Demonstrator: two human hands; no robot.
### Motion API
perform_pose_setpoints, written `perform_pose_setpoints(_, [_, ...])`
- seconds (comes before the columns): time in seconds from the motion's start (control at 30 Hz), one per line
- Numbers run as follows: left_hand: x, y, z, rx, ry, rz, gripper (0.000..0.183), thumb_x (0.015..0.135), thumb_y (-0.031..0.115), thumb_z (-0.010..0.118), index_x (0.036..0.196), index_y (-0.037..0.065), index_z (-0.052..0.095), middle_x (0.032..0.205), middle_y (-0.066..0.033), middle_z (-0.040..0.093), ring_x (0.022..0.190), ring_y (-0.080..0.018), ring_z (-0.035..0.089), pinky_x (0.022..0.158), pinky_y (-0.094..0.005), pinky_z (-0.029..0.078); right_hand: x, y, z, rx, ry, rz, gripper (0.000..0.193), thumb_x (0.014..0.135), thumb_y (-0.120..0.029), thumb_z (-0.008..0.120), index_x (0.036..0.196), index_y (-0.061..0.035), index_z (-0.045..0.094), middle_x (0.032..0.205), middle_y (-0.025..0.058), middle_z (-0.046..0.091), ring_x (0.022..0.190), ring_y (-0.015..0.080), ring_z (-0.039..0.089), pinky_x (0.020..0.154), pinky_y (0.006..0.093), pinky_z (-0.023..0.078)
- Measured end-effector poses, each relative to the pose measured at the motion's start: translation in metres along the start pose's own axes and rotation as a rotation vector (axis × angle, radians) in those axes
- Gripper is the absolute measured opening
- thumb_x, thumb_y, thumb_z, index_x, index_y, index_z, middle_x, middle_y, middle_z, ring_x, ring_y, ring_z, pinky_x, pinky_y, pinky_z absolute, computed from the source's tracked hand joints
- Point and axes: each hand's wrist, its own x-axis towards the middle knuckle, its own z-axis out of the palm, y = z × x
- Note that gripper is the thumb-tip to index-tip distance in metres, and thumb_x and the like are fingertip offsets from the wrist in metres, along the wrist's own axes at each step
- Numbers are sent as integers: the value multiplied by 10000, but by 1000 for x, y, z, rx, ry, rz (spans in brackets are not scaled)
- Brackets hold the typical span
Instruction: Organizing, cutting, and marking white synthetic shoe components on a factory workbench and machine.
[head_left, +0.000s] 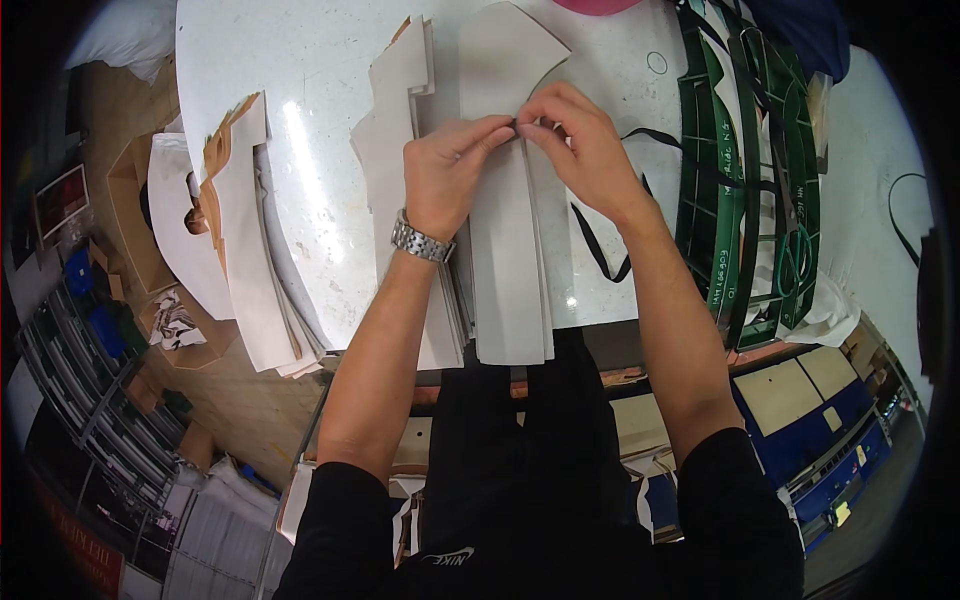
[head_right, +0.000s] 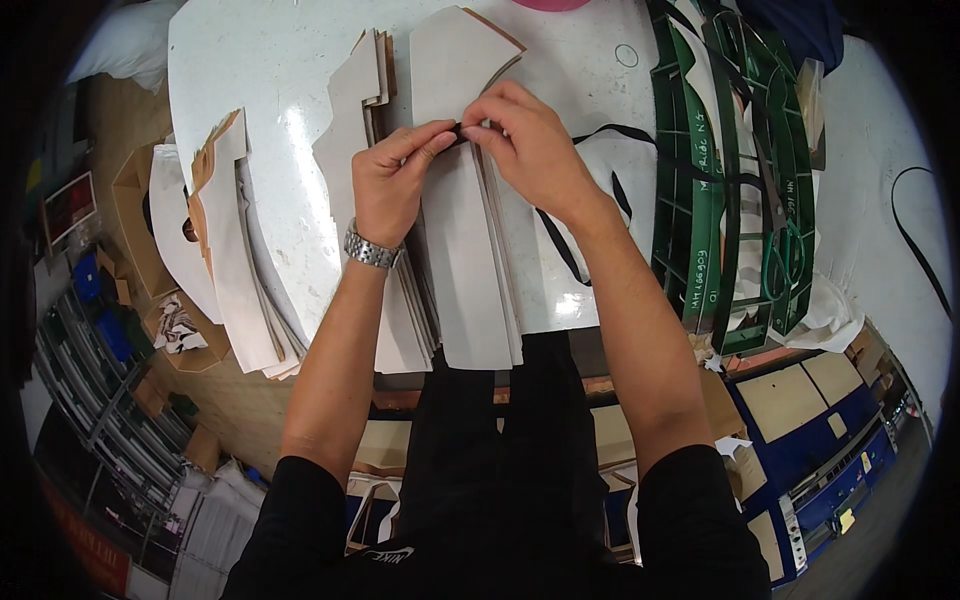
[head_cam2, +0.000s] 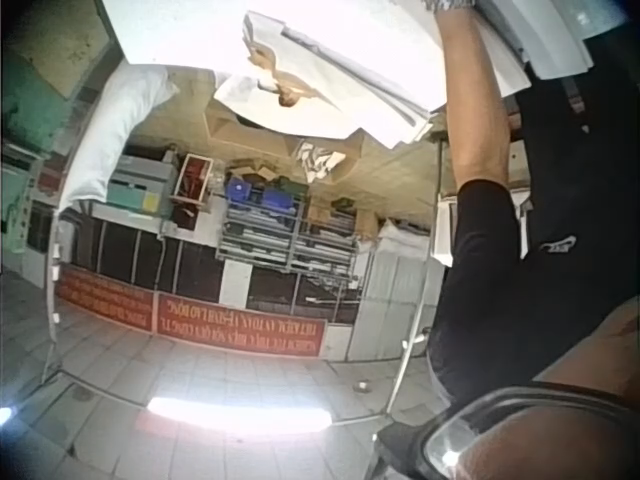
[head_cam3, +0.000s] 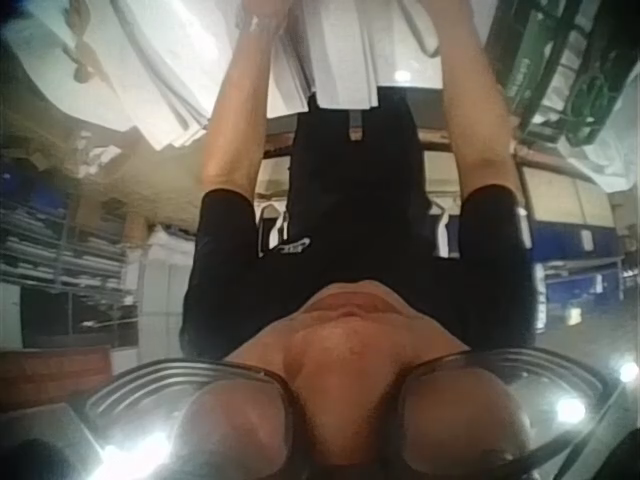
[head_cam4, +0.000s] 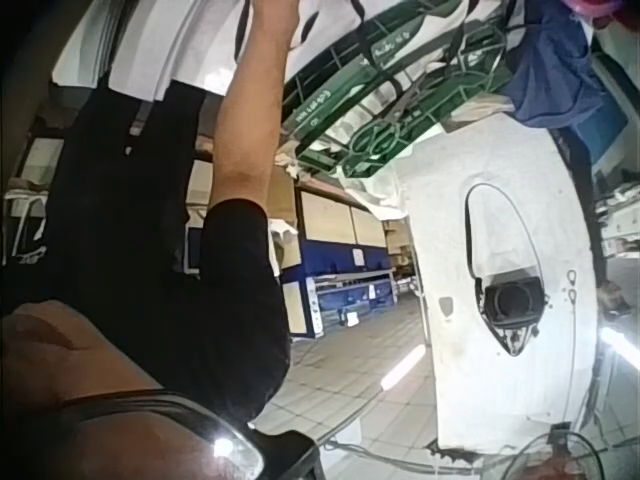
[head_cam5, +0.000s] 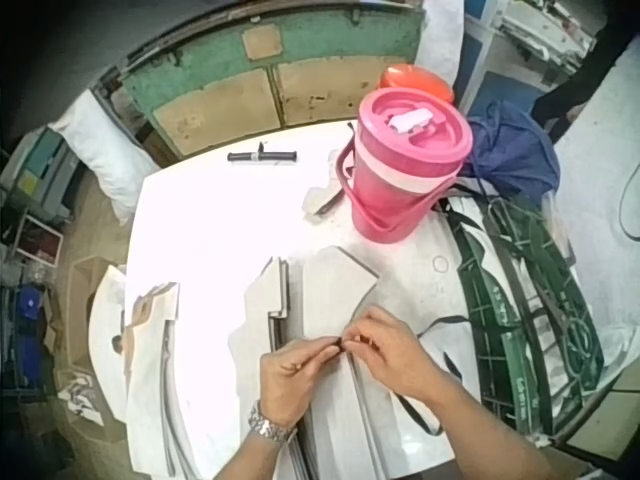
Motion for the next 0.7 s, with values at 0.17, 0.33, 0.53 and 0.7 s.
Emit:
perform_pose_setpoints(0.17, [-6, 2, -1, 624, 108, 665, 327, 849, -4, 785, 1154, 109, 813, 979, -25, 783, 869, -205, 692, 922, -366, 485, 3, -6, 5, 312, -20, 136, 54, 1070, -68, 571, 1077, -18, 551, 907, 120, 680, 666, 214, 597, 646, 348, 503])
perform_pose_setpoints(0.33, [-5, 6, 1, 769, 151, 699, 305, 860, 19, 777, 1140, 137, 800, 959, 14, 772, 903, -202, 683, 958, -418, 441, 14, -6, 8, 224, -27, 171, 83, 1087, -105, 553, 1114, -26, 543, 860, 121, 689, 671, 248, 625, 641, 363, 513])
perform_pose_setpoints(0.53, [3, 27, -6, 876, -47, 312, 96, 968, 142, 709, 1012, 84, 771, 875, -40, 718, 909, -266, 642, 906, -451, 455, 24, 0, 4, 141, -54, 158, 190, 1103, -166, 535, 1247, -45, 515, 855, 129, 697, 717, 254, 654, 703, 382, 530])
perform_pose_setpoints(0.7, [30, 45, -20, 855, -299, 17, 277, 1050, 268, 636, 991, 21, 746, 939, -143, 690, 918, -332, 608, 880, -434, 472, 16, -7, 1, 223, -114, 235, 254, 1069, -177, 600, 1285, -53, 544, 900, 112, 700, 755, 231, 656, 703, 362, 535])
